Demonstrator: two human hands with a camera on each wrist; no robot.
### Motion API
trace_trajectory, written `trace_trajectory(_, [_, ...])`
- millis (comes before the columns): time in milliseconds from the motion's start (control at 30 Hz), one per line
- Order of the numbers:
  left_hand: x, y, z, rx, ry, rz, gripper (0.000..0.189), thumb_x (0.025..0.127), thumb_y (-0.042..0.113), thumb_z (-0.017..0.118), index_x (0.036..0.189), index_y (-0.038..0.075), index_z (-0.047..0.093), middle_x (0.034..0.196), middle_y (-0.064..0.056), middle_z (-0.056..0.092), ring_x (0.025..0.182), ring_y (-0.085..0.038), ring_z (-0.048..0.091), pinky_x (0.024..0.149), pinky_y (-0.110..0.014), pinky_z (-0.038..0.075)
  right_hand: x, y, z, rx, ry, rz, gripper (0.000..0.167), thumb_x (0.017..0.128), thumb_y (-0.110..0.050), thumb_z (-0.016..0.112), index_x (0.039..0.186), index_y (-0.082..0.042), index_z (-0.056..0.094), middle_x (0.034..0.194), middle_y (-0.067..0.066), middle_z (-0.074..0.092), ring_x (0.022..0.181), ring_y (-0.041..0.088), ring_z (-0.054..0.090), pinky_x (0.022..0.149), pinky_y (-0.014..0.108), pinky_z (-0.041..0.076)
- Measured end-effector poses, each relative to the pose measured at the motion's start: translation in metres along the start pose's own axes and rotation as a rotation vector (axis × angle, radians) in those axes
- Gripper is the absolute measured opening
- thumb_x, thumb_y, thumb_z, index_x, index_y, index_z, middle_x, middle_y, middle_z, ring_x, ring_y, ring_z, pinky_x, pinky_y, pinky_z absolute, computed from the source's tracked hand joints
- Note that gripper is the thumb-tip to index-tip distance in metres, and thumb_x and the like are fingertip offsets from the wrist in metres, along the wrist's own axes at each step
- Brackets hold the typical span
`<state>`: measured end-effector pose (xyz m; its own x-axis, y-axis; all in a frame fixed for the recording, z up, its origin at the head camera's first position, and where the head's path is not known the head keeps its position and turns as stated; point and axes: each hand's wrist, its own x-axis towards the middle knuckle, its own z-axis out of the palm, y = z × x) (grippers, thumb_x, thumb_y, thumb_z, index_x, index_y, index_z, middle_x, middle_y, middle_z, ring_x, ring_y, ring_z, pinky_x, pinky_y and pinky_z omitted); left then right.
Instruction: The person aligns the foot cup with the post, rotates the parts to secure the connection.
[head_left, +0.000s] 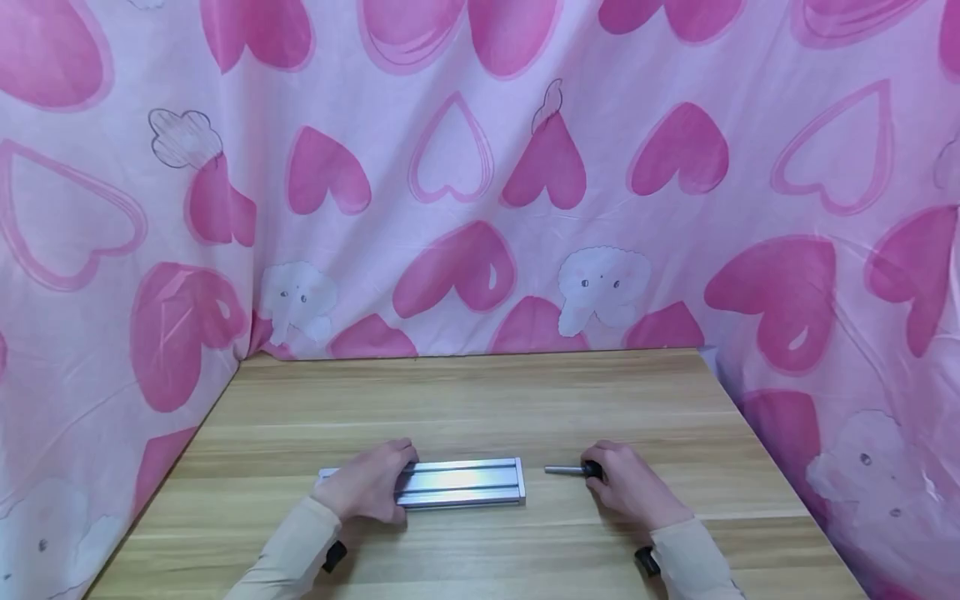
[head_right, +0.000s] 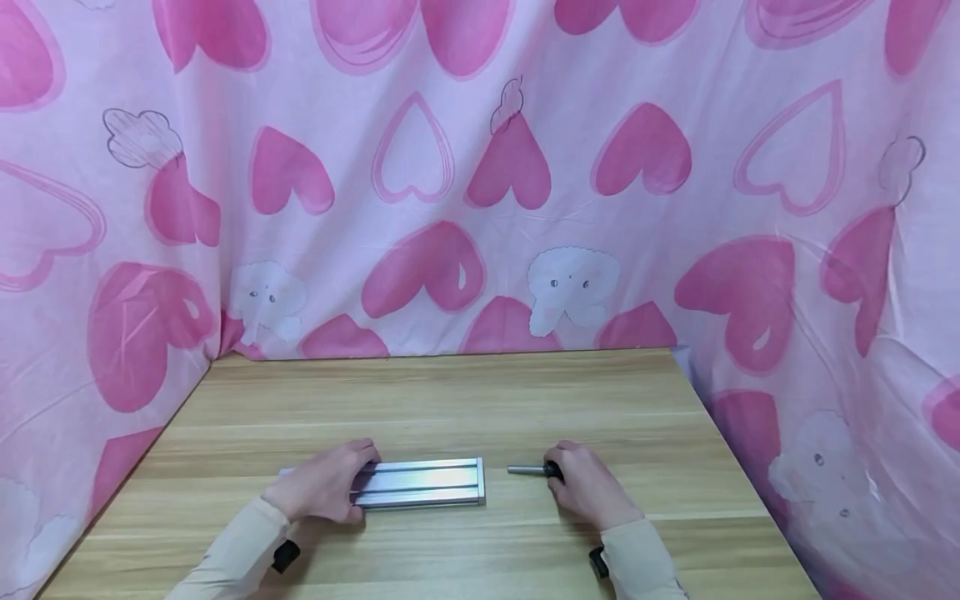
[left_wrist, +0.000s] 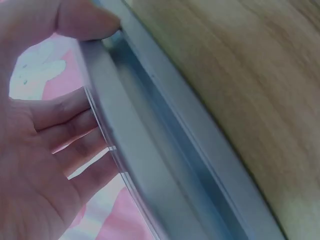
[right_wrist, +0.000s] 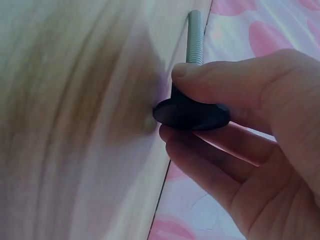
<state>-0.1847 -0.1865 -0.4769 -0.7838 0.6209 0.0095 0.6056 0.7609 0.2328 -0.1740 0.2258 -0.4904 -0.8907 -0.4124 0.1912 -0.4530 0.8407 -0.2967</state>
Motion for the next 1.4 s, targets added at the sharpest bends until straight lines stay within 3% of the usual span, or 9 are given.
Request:
trace_trajectory(167, [-0.004, -0.001, 0.0, -0.05, -0.01, -0.004, 0.066, 0.053, 0.031, 0.092, 0.109, 0.005, 0.068, 0.101, 0.003, 0.064, 0.085, -0.008, 0.059, 0.082, -0.03, 0.056, -0.004, 0.001, 0.005, 0.016, 0.011, -0.014, 0.024, 0.078, -0.003, 0.081, 0.1, -0.003, 0.073, 0.096, 0.004, 0.07, 0.087, 0.017, 0.067, 0.077, 0.035, 0.058])
trace_trajectory(367, [-0.006, 0.001, -0.012, -0.065, -0.01, -0.044, 0.062, 0.058, 0.03, 0.091, 0.112, 0.006, 0.07, 0.101, 0.004, 0.064, 0.084, -0.008, 0.057, 0.079, -0.03, 0.055, -0.004, 0.0, 0.002, 0.028, 0.055, 0.011, 0.027, 0.084, -0.003, 0.077, 0.11, -0.002, 0.072, 0.107, 0.006, 0.07, 0.094, 0.016, 0.068, 0.081, 0.035, 0.058])
trace_trajectory(533, [-0.012, 0.002, -0.017, -0.041, 0.034, -0.006, 0.059, 0.059, 0.03, 0.09, 0.11, 0.007, 0.071, 0.099, 0.004, 0.064, 0.082, -0.007, 0.056, 0.075, -0.026, 0.053, -0.006, -0.005, -0.005, 0.034, 0.094, -0.028, 0.029, 0.085, -0.004, 0.077, 0.113, -0.001, 0.072, 0.11, 0.006, 0.071, 0.097, 0.017, 0.069, 0.083, 0.036, 0.058])
trace_trajectory(733, [-0.019, 0.004, -0.018, -0.056, 0.091, 0.031, 0.061, 0.059, 0.03, 0.089, 0.111, 0.005, 0.071, 0.101, 0.004, 0.065, 0.083, -0.007, 0.058, 0.074, -0.024, 0.053, -0.011, -0.008, -0.012, 0.085, 0.09, 0.009, 0.027, 0.089, -0.006, 0.073, 0.115, -0.003, 0.071, 0.117, 0.007, 0.069, 0.103, 0.019, 0.068, 0.088, 0.039, 0.058])
trace_trajectory(867, [-0.022, 0.007, -0.026, -0.075, 0.113, 0.019, 0.059, 0.06, 0.028, 0.09, 0.111, 0.006, 0.07, 0.103, 0.004, 0.065, 0.084, -0.007, 0.057, 0.074, -0.024, 0.052, -0.009, -0.013, -0.018, 0.098, 0.134, -0.054, 0.026, 0.088, -0.005, 0.074, 0.115, -0.004, 0.072, 0.116, 0.006, 0.069, 0.104, 0.018, 0.068, 0.09, 0.039, 0.057])
trace_trajectory(1100, [-0.026, 0.009, -0.034, -0.084, 0.144, 0.067, 0.057, 0.059, 0.026, 0.088, 0.109, 0.005, 0.07, 0.099, 0.004, 0.064, 0.081, -0.007, 0.057, 0.071, -0.023, 0.051, 0.0, -0.028, -0.023, 0.052, 0.198, -0.236, 0.034, 0.083, -0.003, 0.078, 0.117, -0.001, 0.071, 0.115, 0.011, 0.071, 0.1, 0.022, 0.071, 0.086, 0.038, 0.059])
trace_trajectory(1400, [-0.028, 0.012, -0.038, -0.066, 0.129, 0.047, 0.057, 0.062, 0.029, 0.089, 0.111, 0.006, 0.07, 0.099, 0.004, 0.064, 0.082, -0.008, 0.057, 0.073, -0.026, 0.052, 0.002, -0.037, -0.025, 0.06, 0.166, -0.215, 0.035, 0.084, -0.002, 0.079, 0.118, -0.002, 0.072, 0.116, 0.009, 0.07, 0.1, 0.02, 0.071, 0.086, 0.036, 0.059])
